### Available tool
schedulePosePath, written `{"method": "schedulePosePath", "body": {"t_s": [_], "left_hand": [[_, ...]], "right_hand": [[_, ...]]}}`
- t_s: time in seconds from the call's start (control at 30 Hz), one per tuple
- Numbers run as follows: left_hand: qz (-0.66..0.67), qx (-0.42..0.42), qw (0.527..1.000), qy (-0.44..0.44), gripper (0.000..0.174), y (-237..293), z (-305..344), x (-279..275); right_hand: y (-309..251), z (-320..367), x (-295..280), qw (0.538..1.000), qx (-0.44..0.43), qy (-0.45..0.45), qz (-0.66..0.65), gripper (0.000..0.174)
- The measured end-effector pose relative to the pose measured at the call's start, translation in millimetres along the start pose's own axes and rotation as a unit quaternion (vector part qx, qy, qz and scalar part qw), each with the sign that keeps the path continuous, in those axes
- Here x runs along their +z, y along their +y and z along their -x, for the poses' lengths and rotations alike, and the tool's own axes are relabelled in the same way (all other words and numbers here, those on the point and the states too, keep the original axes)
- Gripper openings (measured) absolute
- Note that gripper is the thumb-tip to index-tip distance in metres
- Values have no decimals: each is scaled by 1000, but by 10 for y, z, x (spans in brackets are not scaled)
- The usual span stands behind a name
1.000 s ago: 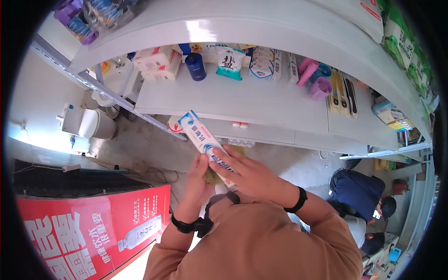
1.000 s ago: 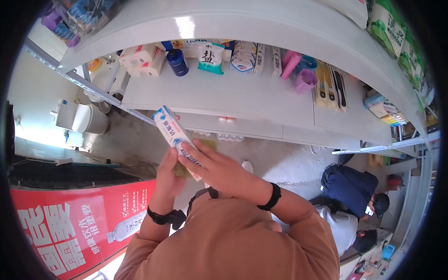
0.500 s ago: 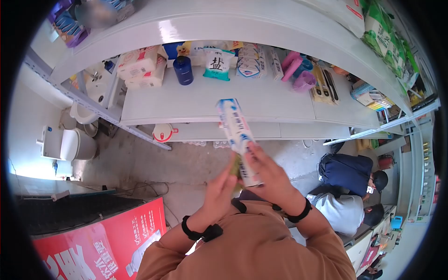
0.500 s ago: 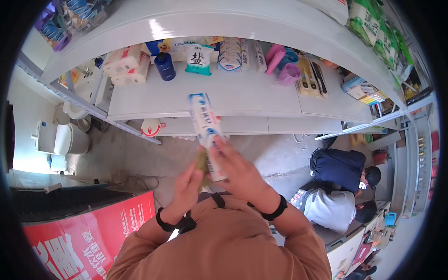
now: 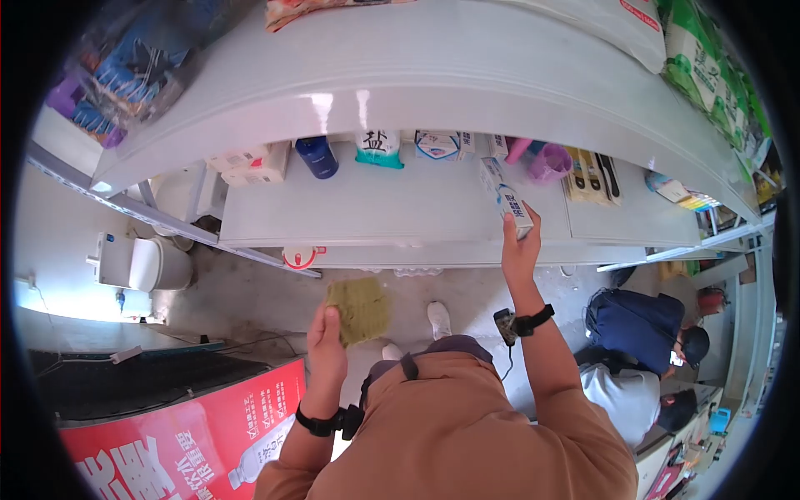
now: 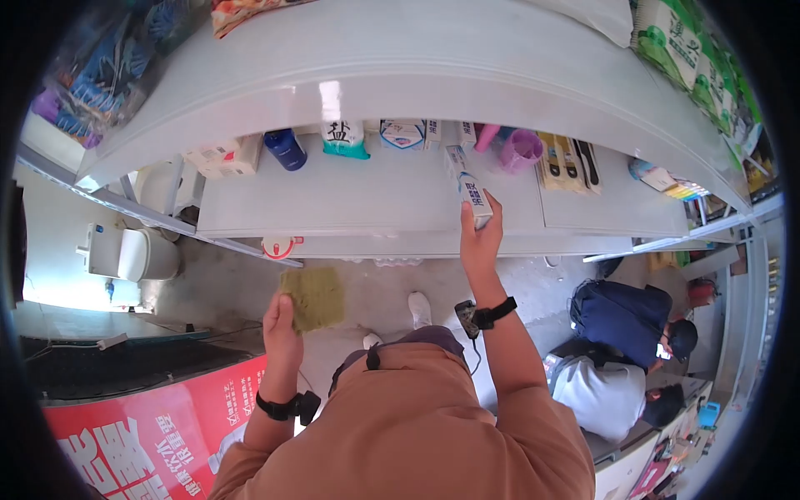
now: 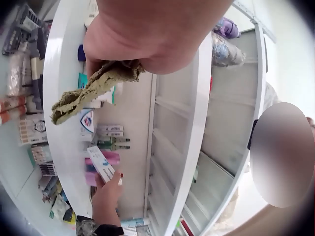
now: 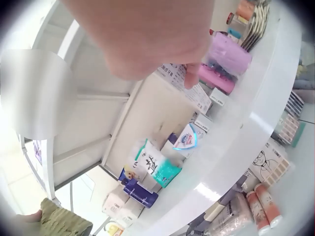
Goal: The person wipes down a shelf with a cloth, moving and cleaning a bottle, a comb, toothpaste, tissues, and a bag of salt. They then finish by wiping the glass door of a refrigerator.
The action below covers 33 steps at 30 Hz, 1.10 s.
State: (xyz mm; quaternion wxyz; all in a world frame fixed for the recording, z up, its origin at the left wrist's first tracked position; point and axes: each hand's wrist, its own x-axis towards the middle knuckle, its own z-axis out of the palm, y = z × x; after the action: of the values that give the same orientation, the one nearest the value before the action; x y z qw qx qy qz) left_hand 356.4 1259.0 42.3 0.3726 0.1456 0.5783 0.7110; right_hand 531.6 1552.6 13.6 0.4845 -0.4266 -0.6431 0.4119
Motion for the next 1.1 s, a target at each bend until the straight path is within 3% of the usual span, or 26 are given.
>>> {"method": "schedulePosePath", "body": {"t_s": [0.13, 0.2, 0.23, 0.33, 0.4, 0.43, 0.5, 0.53, 0.6, 0.63, 0.73, 0.8, 0.83, 0.9, 0.93, 1.0, 1.03, 1.1], "left_hand": [[20, 18, 994, 101, 42, -51, -18, -108], [33, 12, 991, 133, 41, -64, -23, -88], [33, 14, 990, 133, 42, -63, -29, -65], [34, 19, 988, 151, 44, -68, -44, 72], [36, 19, 985, 168, 45, -33, -41, 158], [29, 27, 984, 172, 45, -18, -44, 192], [25, 33, 983, 180, 46, -33, -45, 222], [28, 27, 982, 183, 45, -43, -41, 205], [32, 18, 982, 188, 45, -79, -34, 165], [34, 21, 980, 193, 45, -107, -26, 142], [39, 18, 979, 198, 45, -135, -9, 95], [41, 14, 979, 201, 44, -150, -3, 73], [42, 17, 979, 198, 44, -162, -3, 62], [42, 20, 980, 194, 44, -163, 10, 55], [47, 14, 981, 187, 44, -152, 12, 68], [52, 8, 983, 179, 45, -150, 13, 70], [52, 8, 983, 174, 45, -156, 20, 63], [52, 7, 984, 167, 45, -159, 36, 44]], "right_hand": [[386, -371, 281, 998, -39, 23, 34, 49], [487, -503, 359, 981, -128, 33, 144, 52], [492, -578, 371, 981, -126, 28, 143, 52], [478, -776, 409, 971, -78, -41, 220, 49], [498, -914, 399, 961, 66, -117, 240, 52], [576, -974, 410, 960, 67, -123, 241, 52], [805, -1073, 475, 981, -13, -118, 153, 49], [928, -1117, 550, 980, -11, -122, 155, 49], [1116, -1172, 673, 977, -191, -60, 67, 42], [1064, -1148, 669, 978, -188, -62, 70, 42], [802, -1164, 629, 972, -182, -51, 138, 33], [798, -1214, 570, 936, -202, -86, 276, 28], [832, -1265, 555, 936, -202, -86, 276, 28], [899, -1348, 531, 877, -252, -123, 391, 28], [819, -1335, 515, 877, -251, -121, 391, 28], [651, -1305, 488, 854, -62, -212, 471, 35], [615, -1251, 472, 854, -61, -210, 472, 35], [545, -1099, 428, 912, -117, -92, 383, 46]]}}
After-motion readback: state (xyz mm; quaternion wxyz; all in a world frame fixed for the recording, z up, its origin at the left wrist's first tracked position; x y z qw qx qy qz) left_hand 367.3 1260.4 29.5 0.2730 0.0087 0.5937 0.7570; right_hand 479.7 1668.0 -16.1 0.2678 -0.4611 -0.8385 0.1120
